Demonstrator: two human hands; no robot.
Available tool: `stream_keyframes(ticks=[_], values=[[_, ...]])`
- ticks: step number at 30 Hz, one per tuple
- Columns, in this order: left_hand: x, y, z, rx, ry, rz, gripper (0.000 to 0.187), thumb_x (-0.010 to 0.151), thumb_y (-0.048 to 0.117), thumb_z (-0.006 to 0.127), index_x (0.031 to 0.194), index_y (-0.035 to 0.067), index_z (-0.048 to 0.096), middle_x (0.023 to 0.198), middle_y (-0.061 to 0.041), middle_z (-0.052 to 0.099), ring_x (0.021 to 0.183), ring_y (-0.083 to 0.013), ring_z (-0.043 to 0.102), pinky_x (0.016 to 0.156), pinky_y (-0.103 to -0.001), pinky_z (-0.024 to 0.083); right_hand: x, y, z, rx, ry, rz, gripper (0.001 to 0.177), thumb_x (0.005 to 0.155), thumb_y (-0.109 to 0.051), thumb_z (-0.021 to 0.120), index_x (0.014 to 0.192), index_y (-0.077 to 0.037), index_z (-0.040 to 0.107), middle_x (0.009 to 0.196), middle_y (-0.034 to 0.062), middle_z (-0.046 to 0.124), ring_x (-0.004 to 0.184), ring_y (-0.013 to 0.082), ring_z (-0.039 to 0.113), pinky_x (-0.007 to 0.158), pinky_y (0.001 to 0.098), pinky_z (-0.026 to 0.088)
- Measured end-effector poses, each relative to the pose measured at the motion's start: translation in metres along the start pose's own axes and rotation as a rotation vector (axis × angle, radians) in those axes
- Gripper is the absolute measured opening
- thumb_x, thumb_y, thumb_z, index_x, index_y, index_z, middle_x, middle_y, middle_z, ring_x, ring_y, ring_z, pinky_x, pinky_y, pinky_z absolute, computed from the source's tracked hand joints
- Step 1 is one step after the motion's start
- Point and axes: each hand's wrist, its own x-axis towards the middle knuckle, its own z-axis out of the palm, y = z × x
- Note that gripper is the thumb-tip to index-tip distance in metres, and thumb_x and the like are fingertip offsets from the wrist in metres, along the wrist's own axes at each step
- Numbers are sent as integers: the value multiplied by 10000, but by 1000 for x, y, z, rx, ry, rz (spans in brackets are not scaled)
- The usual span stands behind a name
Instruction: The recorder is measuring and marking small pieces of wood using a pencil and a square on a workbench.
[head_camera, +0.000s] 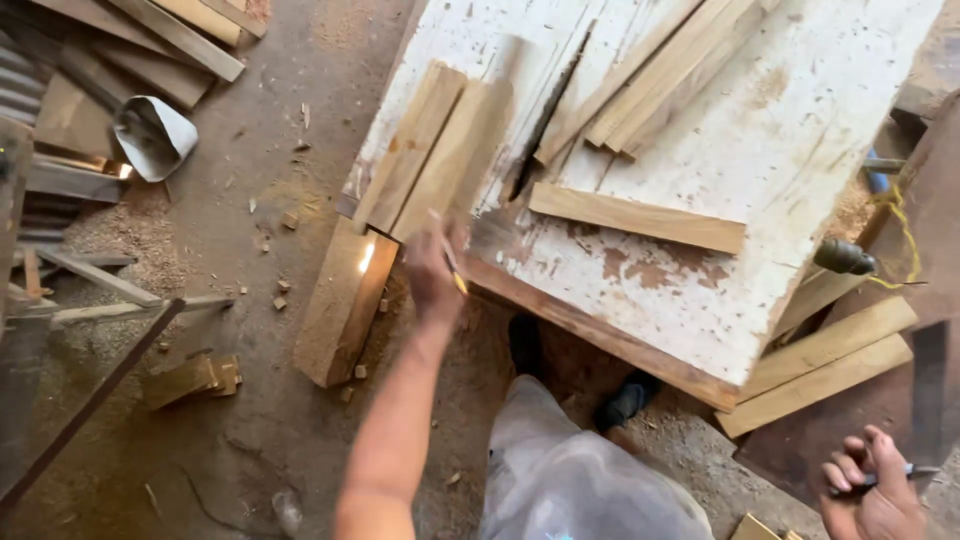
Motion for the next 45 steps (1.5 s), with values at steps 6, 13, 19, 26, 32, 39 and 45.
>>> stream_keyframes(ticks=[6, 13, 19, 26, 32, 39, 45], values=[[99, -101, -4, 225, 67, -23, 352, 986, 179, 718, 1283, 9, 637, 1044, -195, 628, 1013, -398, 578, 887, -500, 476, -18, 48, -43, -35, 161, 31, 164, 1151, -313, 663, 1109, -157, 630, 998, -3, 582, 710, 66, 411, 599, 220, 360], [125, -114, 10, 283, -75, -26, 359, 891, 189, 788, 1195, 42, 666, 1062, -163, 632, 1020, -368, 586, 891, -468, 495, -55, 77, -18, 139, 191, 12, 170, 1125, -287, 691, 1093, -124, 653, 972, 2, 596, 684, 60, 435, 578, 204, 374], [135, -157, -4, 266, -105, -153, 356, 939, 226, 773, 1236, 52, 680, 1092, -160, 645, 1057, -356, 600, 890, -451, 516, -74, 103, -55, 342, 95, 3, 184, 1168, -246, 636, 1122, -71, 669, 939, 19, 619, 680, 64, 464, 560, 201, 395], [130, -197, 17, 179, -260, -275, 398, 946, 266, 749, 1268, 52, 653, 1100, -202, 650, 1045, -369, 600, 899, -456, 518, -85, 129, -65, 403, 115, -12, 117, 1152, -194, 615, 1123, -92, 665, 928, 10, 636, 688, 36, 467, 575, 179, 406], [141, -251, 70, 202, -195, -107, 477, 905, 232, 776, 1314, 33, 634, 1142, -240, 669, 1076, -440, 605, 949, -504, 497, -83, 118, -9, 318, 174, 41, 109, 1137, -239, 651, 1110, -136, 673, 884, -24, 574, 633, 41, 453, 506, 187, 374], [119, -170, 32, 140, 18, 64, 541, 1008, 286, 753, 1377, -55, 552, 1307, -278, 625, 1211, -440, 599, 1050, -489, 501, -99, 116, 73, 361, 44, -13, 167, 1195, -255, 601, 1231, -92, 620, 871, -12, 505, 626, 55, 430, 521, 203, 372], [25, -121, 60, 274, -150, 42, 446, 1051, 330, 576, 1383, 33, 605, 1483, -292, 512, 1349, -479, 439, 1107, -543, 419, -101, 112, 223, 199, -104, 119, 342, 1151, -267, 524, 1306, 18, 634, 786, 11, 491, 581, 69, 435, 492, 212, 395]])
